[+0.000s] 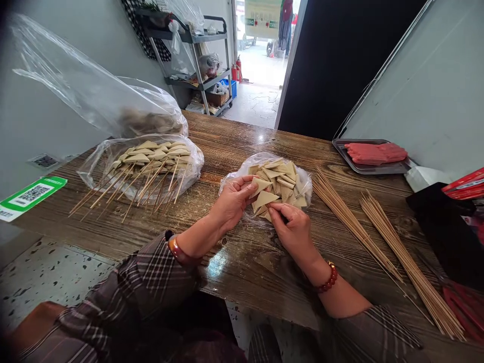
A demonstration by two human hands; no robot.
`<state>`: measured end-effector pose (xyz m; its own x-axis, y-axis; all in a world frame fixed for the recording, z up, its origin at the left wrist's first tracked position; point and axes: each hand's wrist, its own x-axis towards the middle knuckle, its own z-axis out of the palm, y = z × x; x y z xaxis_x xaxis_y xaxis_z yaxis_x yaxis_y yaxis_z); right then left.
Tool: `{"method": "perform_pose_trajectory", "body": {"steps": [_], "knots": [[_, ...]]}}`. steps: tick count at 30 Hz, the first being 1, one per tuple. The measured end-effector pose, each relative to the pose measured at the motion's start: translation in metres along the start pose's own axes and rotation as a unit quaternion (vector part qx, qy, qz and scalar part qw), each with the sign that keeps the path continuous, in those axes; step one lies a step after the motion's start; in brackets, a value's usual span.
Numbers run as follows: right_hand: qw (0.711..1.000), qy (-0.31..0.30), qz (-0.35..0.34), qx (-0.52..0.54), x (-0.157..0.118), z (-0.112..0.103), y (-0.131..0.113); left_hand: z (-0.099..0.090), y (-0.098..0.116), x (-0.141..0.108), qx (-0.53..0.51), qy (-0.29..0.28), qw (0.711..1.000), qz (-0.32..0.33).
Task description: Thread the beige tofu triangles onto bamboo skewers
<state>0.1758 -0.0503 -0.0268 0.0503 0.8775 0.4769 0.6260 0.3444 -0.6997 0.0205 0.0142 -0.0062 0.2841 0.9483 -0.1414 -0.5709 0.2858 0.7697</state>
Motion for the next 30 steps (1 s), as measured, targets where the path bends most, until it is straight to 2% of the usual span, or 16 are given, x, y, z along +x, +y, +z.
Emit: {"method": "perform_pose_trajectory", "body": {"steps": [3, 11, 19, 26, 30], "knots": [[1.000, -0.001, 0.004, 0.004, 0.000, 0.000, 0.000, -0.001, 0.003, 0.002, -0.008, -0.016, 1.000, -0.016], [1.000, -0.015, 0.002, 0.027, 0.001, -0.001, -0.004, -0.002, 0.003, 0.001, -0.007, -0.109, 0.992, -0.056], [0.999, -0.041, -0.004, 0.033, -0.001, -0.003, -0.002, -0.003, 0.016, 0.003, -0.024, -0.049, 0.998, -0.021], [0.999, -0.023, -0.007, 0.024, 0.000, -0.001, -0.002, 0.000, 0.012, 0.002, -0.008, -0.045, 0.999, -0.024], [0.999, -0.019, -0.004, 0.028, 0.000, 0.000, -0.002, 0.000, 0.008, 0.000, -0.004, -0.062, 0.998, -0.024]]}}
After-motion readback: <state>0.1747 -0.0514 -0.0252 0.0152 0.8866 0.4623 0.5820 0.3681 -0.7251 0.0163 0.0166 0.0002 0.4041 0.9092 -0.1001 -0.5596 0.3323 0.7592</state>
